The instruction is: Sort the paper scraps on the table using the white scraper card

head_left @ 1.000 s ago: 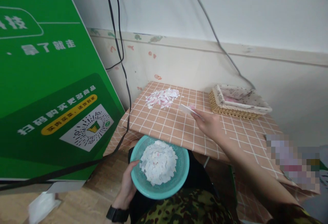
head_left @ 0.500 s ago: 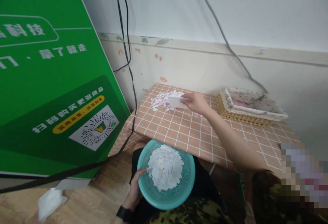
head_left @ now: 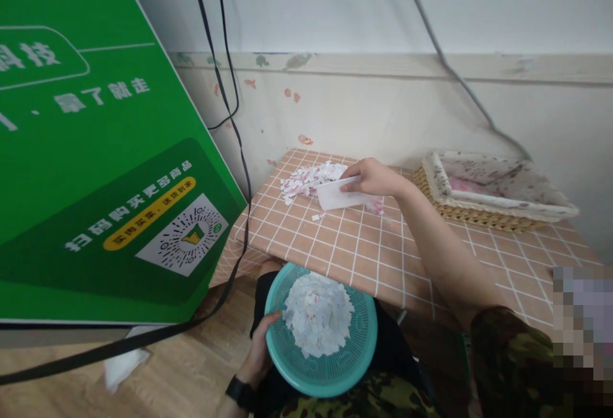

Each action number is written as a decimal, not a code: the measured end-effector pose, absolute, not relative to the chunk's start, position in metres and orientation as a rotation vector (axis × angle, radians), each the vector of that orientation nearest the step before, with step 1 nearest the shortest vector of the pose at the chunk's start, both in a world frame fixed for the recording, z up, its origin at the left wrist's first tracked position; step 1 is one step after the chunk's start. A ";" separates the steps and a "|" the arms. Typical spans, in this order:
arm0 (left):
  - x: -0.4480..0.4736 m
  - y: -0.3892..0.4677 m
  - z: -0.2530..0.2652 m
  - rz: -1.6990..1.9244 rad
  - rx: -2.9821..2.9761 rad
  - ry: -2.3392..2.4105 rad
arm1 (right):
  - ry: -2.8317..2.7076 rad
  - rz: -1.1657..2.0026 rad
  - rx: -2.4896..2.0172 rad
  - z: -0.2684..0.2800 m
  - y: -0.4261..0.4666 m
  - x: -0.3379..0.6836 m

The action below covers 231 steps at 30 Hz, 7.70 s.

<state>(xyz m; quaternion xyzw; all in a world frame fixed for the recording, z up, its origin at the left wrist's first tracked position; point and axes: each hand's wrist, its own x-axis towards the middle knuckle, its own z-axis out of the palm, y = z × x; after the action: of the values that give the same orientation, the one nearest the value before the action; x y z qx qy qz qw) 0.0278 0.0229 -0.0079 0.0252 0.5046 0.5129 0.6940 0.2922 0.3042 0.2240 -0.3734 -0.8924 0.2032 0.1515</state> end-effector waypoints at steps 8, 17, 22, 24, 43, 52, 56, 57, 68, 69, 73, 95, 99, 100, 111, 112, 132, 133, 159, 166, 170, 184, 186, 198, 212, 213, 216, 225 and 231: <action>0.042 0.024 -0.012 1.112 0.109 1.087 | -2.542 0.665 -1.033 0.236 0.296 0.300; 0.046 0.025 -0.008 1.102 0.151 1.061 | -2.612 0.747 -0.937 0.233 0.295 0.295; 0.046 0.025 -0.004 1.093 0.134 1.064 | -2.425 0.681 -1.029 0.238 0.291 0.297; 0.046 0.025 -0.003 1.100 0.132 1.070 | -2.357 0.622 -1.135 0.236 0.289 0.294; 0.037 0.022 -0.013 1.100 0.139 1.045 | -2.757 0.833 -1.034 0.156 0.290 0.237; 0.036 0.023 -0.009 1.104 0.121 1.086 | -2.657 0.978 -1.051 0.167 0.287 0.245; 0.037 0.023 -0.006 1.106 0.127 1.081 | -2.617 1.038 -1.097 0.167 0.285 0.246; 0.037 0.023 -0.005 1.103 0.135 1.076 | -2.610 1.047 -1.083 0.167 0.285 0.246; 0.038 0.024 -0.011 1.123 0.136 1.083 | -2.721 0.684 -1.131 0.178 0.284 0.253; 0.038 0.024 -0.012 1.120 0.133 1.081 | -2.705 0.634 -1.153 0.178 0.284 0.252; 0.037 0.023 -0.011 1.102 0.127 1.061 | -2.699 0.504 -1.198 0.173 0.283 0.250; 0.035 0.022 -0.015 1.128 0.150 1.064 | -2.675 0.632 -1.154 0.162 0.280 0.240; 0.035 0.022 -0.017 1.112 0.139 1.031 | -2.629 0.857 -1.104 0.163 0.277 0.241; 0.035 0.022 -0.018 1.112 0.138 1.029 | -2.584 0.951 -1.084 0.162 0.277 0.240; 0.035 0.022 -0.022 1.112 0.134 1.029 | -2.302 1.272 -1.070 0.157 0.287 0.249; 0.035 0.022 -0.022 1.110 0.135 1.027 | -2.293 1.246 -1.094 0.157 0.288 0.250; 0.035 0.023 -0.017 1.113 0.123 1.037 | -2.290 0.906 -1.174 0.161 0.293 0.254; 0.035 0.023 -0.017 1.111 0.124 1.039 | -2.267 0.939 -1.175 0.161 0.293 0.254; 0.036 0.022 -0.014 1.114 0.131 1.015 | -2.174 1.290 -1.251 0.160 0.295 0.262; 0.036 0.021 -0.016 1.120 0.121 1.026 | -2.056 1.400 -1.303 0.160 0.295 0.263; 0.036 0.022 -0.012 1.116 0.123 1.051 | -2.198 1.176 -1.324 0.161 0.296 0.265; 0.036 0.020 -0.009 1.105 0.135 1.076 | -2.569 0.417 -1.421 0.179 0.274 0.258; 0.033 0.018 -0.006 1.098 0.133 1.073 | -2.613 0.471 -1.407 0.177 0.265 0.256; 0.005 0.006 0.001 1.194 -0.003 1.145 | -2.790 0.420 -1.201 0.158 0.167 0.222; 0.000 0.004 -0.005 1.212 -0.043 1.130 | -3.026 0.700 -1.266 0.170 0.107 0.302; 0.000 0.005 -0.006 1.214 -0.051 1.140 | -3.046 0.656 -1.327 0.171 0.100 0.312; 0.000 0.007 -0.008 1.226 -0.078 1.195 | -3.093 0.559 -1.476 0.170 0.084 0.338; 0.002 0.006 -0.016 1.247 -0.018 1.128 | -2.833 0.503 -1.394 0.200 0.078 0.360; 0.007 0.008 -0.011 1.271 0.020 1.108 | -1.596 -0.042 -1.532 0.211 0.138 0.340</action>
<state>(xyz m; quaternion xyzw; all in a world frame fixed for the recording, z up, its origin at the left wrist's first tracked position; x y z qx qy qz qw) 0.0069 0.0077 -0.0113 0.0086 0.4905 0.5629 0.6652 0.3396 0.1384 0.2109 -0.6189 -0.6449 -0.0170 0.4481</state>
